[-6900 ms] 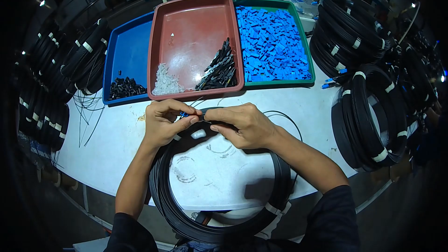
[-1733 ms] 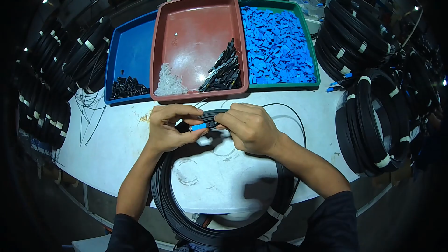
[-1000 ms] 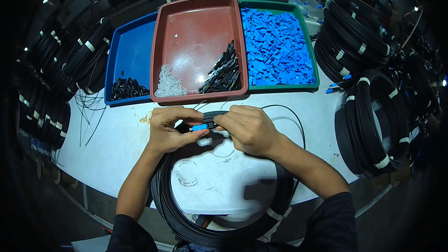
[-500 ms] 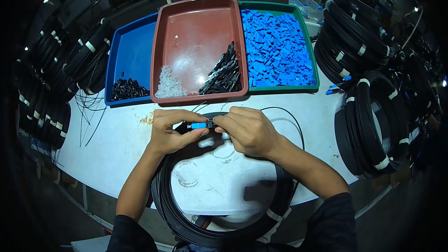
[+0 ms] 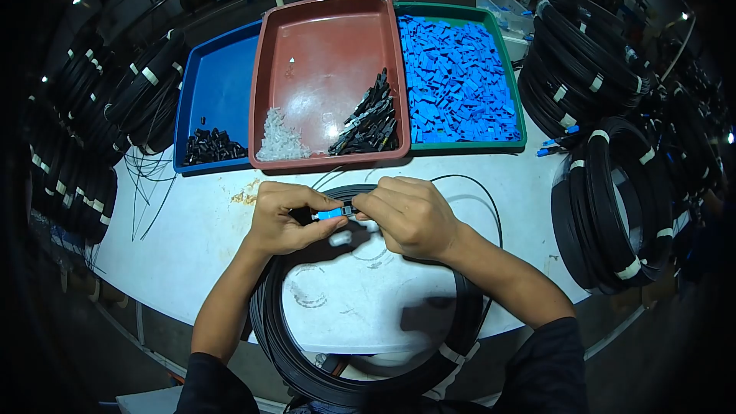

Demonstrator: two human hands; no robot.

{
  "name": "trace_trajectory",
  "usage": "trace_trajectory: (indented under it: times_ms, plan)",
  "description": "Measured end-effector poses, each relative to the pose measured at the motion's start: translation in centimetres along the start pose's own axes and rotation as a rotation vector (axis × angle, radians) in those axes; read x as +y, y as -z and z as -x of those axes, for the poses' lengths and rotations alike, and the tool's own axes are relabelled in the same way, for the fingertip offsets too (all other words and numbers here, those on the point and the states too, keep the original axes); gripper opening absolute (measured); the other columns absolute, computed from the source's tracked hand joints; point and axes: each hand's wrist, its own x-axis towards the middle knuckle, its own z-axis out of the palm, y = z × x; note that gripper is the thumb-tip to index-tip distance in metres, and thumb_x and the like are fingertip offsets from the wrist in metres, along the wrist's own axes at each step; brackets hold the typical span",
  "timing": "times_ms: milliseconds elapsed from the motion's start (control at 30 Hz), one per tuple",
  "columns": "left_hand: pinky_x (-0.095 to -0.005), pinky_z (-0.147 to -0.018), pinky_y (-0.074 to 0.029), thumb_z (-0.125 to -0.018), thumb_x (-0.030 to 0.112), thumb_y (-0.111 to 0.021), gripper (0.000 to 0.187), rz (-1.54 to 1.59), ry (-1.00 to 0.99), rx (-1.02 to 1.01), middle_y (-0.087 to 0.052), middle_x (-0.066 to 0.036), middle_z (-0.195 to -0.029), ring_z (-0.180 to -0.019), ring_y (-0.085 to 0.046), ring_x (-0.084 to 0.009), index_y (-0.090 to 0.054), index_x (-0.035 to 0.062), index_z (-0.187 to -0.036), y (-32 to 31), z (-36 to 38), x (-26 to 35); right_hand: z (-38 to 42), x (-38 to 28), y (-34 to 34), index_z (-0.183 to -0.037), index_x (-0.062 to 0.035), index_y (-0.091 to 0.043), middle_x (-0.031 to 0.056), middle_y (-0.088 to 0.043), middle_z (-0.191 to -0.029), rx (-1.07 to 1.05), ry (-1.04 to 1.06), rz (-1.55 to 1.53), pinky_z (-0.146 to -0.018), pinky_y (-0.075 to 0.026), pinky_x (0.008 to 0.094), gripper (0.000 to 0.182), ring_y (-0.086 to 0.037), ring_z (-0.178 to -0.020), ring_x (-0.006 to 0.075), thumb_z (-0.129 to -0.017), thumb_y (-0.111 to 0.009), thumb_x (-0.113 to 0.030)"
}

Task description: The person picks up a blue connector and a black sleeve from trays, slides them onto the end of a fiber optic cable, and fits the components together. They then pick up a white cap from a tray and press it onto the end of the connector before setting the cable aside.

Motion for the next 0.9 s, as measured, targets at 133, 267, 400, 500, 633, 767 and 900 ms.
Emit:
trace_trajectory:
  times_ms: [133, 267, 400, 500, 633, 767, 900]
  plan:
    - [-0.0216, -0.048, -0.050, -0.078, 0.008, -0.086, 0.014, -0.002, 0.023, -0.016, -0.074, -0.008, -0.069, -0.054, -0.067, -0.0102, -0.079, -0.0004, -0.087, 0.10, 0.00, 0.20, -0.03, 0.01, 0.04, -0.092, 0.0003, -0.065, 0.0064, -0.055, -0.066, 0.011, -0.006, -0.008, -0.051, -0.043, 0.0370, 0.019, -0.054, -0.057, 0.0238, -0.074, -0.072, 0.000]
    - [-0.0213, -0.047, -0.048, -0.079, 0.008, -0.086, 0.014, 0.042, 0.048, -0.009, -0.074, -0.008, -0.068, -0.054, -0.065, -0.0086, -0.079, -0.0003, -0.087, 0.12, 0.13, -0.10, -0.01, 0.10, 0.09, -0.092, -0.0001, -0.065, 0.0063, -0.055, -0.066, -0.006, -0.027, 0.006, -0.052, -0.043, 0.0368, 0.019, -0.055, -0.058, 0.0233, -0.074, -0.072, 0.000]
    - [-0.0215, -0.048, -0.048, -0.079, 0.008, -0.085, 0.014, 0.022, 0.068, -0.024, -0.074, -0.008, -0.067, -0.053, -0.065, -0.0087, -0.079, -0.0006, -0.087, 0.19, -0.02, 0.28, -0.02, 0.05, 0.00, -0.092, -0.0005, -0.065, 0.0062, -0.055, -0.066, -0.001, -0.009, 0.005, -0.052, -0.043, 0.0362, 0.020, -0.055, -0.058, 0.0230, -0.073, -0.072, 0.001]
    - [-0.0218, -0.048, -0.048, -0.079, 0.008, -0.085, 0.013, 0.014, 0.036, -0.028, -0.073, -0.008, -0.067, -0.052, -0.065, -0.0088, -0.079, -0.0010, -0.087, 0.12, -0.14, 0.30, -0.14, -0.15, 0.10, -0.092, -0.0003, -0.065, 0.0061, -0.055, -0.066, -0.011, -0.017, 0.017, -0.052, -0.043, 0.0362, 0.021, -0.056, -0.058, 0.0230, -0.073, -0.071, 0.001]
    - [-0.0216, -0.049, -0.049, -0.079, 0.007, -0.085, 0.013, 0.044, 0.058, -0.034, -0.074, -0.009, -0.068, -0.054, -0.066, -0.0088, -0.078, -0.0013, -0.086, 0.21, 0.03, 0.10, 0.04, 0.01, 0.12, -0.093, -0.0002, -0.065, 0.0060, -0.055, -0.066, -0.011, -0.036, 0.009, -0.052, -0.044, 0.0362, 0.021, -0.056, -0.058, 0.0231, -0.072, -0.070, 0.001]
    - [-0.0206, -0.050, -0.051, -0.079, 0.008, -0.085, 0.013, 0.070, 0.051, -0.024, -0.074, -0.010, -0.068, -0.055, -0.067, -0.0093, -0.078, -0.0019, -0.085, 0.22, 0.02, 0.14, 0.08, 0.03, 0.08, -0.093, 0.0000, -0.065, 0.0063, -0.056, -0.066, -0.013, -0.053, -0.002, -0.051, -0.045, 0.0360, 0.022, -0.056, -0.057, 0.0233, -0.071, -0.069, 0.001]
    - [-0.0202, -0.050, -0.051, -0.078, 0.008, -0.085, 0.014, 0.067, 0.046, -0.022, -0.074, -0.010, -0.068, -0.055, -0.068, -0.0097, -0.078, -0.0022, -0.084, 0.31, 0.06, 0.13, -0.31, -0.19, 0.30, -0.093, -0.0003, -0.065, 0.0061, -0.055, -0.065, -0.006, -0.053, 0.008, -0.051, -0.045, 0.0356, 0.022, -0.056, -0.057, 0.0232, -0.071, -0.069, 0.002]
